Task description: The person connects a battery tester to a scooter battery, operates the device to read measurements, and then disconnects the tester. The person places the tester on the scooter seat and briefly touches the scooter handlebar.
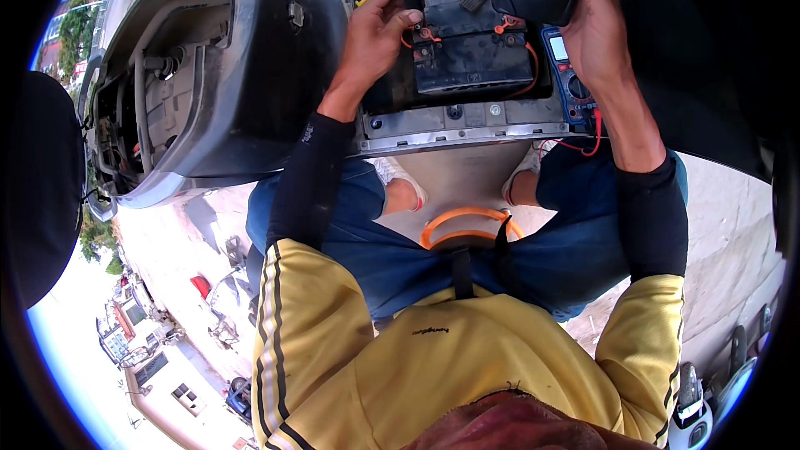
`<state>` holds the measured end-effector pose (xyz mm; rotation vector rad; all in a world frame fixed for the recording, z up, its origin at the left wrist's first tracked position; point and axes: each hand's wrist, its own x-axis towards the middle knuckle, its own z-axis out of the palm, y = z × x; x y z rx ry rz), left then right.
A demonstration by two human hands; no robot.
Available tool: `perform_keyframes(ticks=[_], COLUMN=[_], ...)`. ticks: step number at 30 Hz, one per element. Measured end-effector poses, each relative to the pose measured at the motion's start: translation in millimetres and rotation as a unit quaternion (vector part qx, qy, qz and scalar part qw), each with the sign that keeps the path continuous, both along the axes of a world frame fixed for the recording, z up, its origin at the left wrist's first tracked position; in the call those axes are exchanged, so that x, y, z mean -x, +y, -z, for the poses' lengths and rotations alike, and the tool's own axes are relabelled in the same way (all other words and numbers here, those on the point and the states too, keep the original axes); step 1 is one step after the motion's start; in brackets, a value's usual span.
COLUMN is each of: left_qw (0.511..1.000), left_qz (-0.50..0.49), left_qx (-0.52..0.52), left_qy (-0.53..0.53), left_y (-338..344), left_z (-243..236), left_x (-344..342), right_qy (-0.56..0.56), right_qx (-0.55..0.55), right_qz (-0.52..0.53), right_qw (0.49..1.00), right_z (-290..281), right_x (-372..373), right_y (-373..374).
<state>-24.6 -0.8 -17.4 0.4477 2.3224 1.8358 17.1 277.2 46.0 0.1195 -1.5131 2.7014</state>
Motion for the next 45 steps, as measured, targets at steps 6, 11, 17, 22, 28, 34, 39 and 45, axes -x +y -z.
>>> perform_keyframes(ticks=[6,11,17,22,28,34,39,45], left_qw=[0.997,0.996,0.992,0.985,0.989,0.993,0.981,0.938], left_qz=[0.027,0.04,0.047,0.066,0.101,0.047,0.062,0.111], left_qx=[0.078,0.073,0.107,0.139,0.096,0.105,0.182,0.299], left_qy=[0.014,0.028,0.056,0.079,0.046,-0.037,-0.001,0.135], left_y=[3.1,2.7,-1.1,6.6,0.8,7.7,8.8,11.6], left_z=[4.6,6.3,14.5,10.9,20.3,4.4,-9.9,-26.9], left_x=[-1.2,-4.3,0.7,2.1,8.8,0.1,3.4,8.5], right_qy=[-0.011,-0.014,-0.011,-0.041,-0.051,-0.04,-0.027,-0.018], right_qx=[-0.006,0.002,0.047,0.073,0.072,0.06,0.027,0.033], right_qz=[0.021,0.023,0.018,0.014,0.026,0.009,-0.007,-0.007], right_qw=[1.0,1.0,0.999,0.996,0.996,0.997,0.999,0.999], right_z=[-7.4,-3.3,0.9,4.3,2.1,-0.3,-7.6,-3.6], right_x=[-0.6,2.6,3.1,2.2,2.8,2.4,1.0,3.8], right_y=[-1.7,4.2,1.4,4.3,5.2,7.6,5.6,3.5])
